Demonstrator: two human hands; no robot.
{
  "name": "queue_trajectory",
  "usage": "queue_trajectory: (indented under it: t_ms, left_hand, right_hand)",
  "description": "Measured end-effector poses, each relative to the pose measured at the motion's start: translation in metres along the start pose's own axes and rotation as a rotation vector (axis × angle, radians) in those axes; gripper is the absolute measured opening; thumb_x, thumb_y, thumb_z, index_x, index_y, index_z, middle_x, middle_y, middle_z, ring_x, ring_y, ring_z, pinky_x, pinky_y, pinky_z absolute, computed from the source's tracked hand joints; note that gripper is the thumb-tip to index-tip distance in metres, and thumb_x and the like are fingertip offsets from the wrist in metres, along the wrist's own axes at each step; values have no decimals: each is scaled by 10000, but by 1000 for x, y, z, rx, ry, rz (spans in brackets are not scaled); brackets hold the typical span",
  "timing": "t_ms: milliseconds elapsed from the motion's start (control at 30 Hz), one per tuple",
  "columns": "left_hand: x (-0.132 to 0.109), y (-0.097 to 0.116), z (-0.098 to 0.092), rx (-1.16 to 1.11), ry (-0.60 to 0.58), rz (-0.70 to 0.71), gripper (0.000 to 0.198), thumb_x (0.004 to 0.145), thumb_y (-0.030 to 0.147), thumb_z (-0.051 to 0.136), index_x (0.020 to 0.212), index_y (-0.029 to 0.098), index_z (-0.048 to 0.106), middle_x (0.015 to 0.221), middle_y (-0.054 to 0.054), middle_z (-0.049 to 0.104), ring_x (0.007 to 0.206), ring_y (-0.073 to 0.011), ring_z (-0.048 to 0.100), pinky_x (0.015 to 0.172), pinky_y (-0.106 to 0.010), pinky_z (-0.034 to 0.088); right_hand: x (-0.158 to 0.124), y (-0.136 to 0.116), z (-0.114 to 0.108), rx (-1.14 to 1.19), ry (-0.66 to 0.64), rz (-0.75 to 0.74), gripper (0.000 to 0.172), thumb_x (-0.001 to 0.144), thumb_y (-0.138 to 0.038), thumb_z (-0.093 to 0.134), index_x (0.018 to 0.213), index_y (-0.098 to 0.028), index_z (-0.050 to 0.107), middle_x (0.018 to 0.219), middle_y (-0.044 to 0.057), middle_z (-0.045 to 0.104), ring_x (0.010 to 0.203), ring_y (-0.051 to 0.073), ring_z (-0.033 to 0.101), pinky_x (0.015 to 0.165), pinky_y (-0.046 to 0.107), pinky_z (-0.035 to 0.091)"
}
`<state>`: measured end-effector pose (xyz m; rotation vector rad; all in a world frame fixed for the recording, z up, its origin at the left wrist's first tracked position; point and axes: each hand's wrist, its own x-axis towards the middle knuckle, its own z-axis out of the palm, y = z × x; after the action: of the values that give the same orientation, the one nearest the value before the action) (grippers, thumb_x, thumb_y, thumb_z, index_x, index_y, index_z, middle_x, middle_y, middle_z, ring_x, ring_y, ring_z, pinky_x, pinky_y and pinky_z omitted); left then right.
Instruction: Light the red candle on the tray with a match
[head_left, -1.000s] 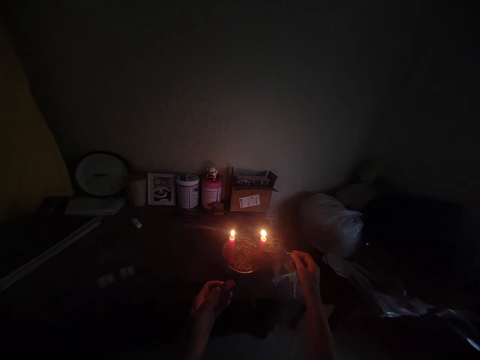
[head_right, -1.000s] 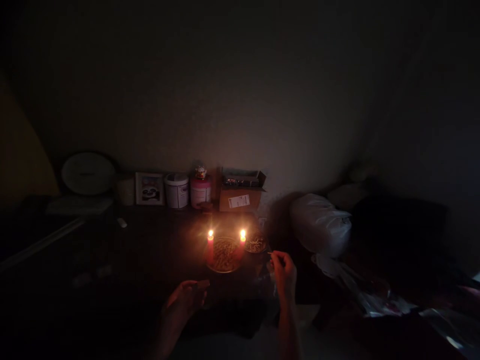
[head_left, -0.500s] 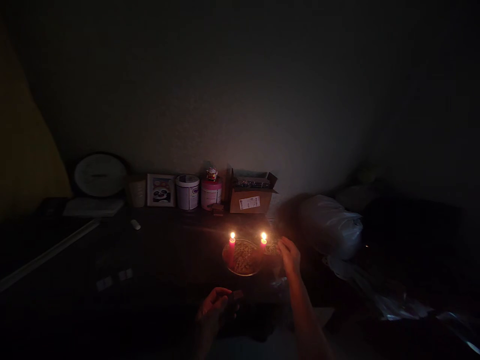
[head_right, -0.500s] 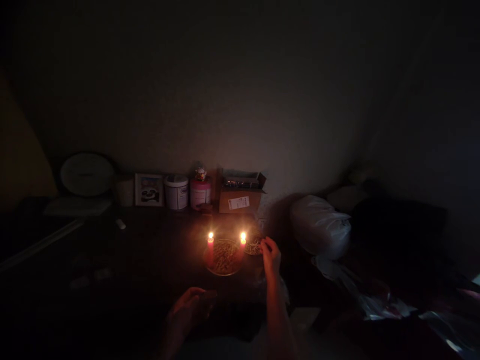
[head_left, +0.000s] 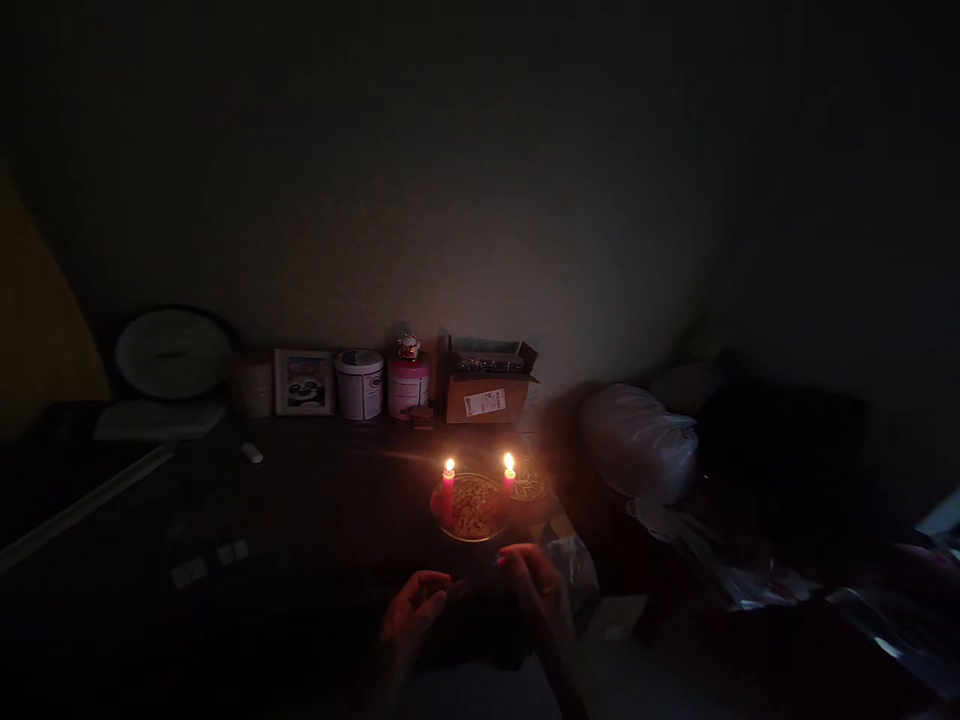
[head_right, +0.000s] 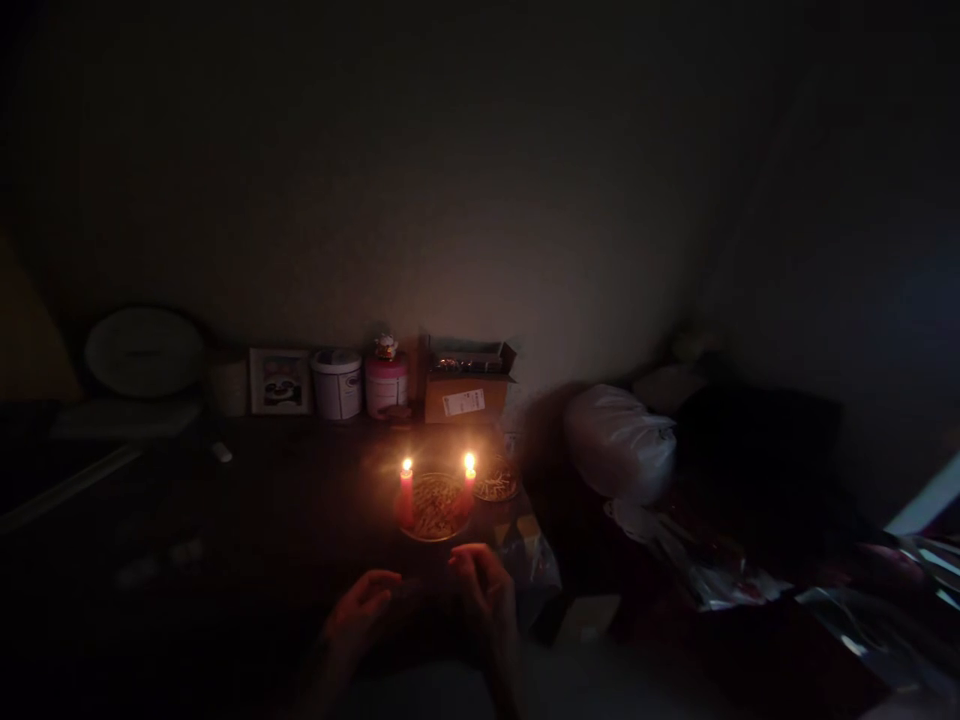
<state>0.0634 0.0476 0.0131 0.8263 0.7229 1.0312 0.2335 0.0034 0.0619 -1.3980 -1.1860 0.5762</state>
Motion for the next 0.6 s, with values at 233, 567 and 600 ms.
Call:
queue_trajectory:
  t_ms: [233,567,600]
  left_hand:
    - [-15,8,5,243,22,114,326,626,440,729,831,199,649,779,-46,711,769,-229,641,696,-300,473]
    - [-10,0,-7,237,114,151,369,580,445,758,832,206,631,744,-39,706,759,-233,645,682,-285,467]
    - [-9,-1,-10,259,109,157,384,581,455,752,843,205,625,753,-36,704,768,-235,646,687,-289,470]
  right_hand:
    - [-30,-7,28,-29,-242,-148,170,855,-364,548,888,-229,646,896,16,640,852,168,612,771,246,473]
    - [-31,8,38,-56,-291,-203,148,846,-322,580,947,-225,630,938,16,620,857,154,591,769,238,458]
    - [-32,8,39,-65,-306,-190,154,847,-320,581,955,-221,627,942,18,619,855,151,592,764,236,458]
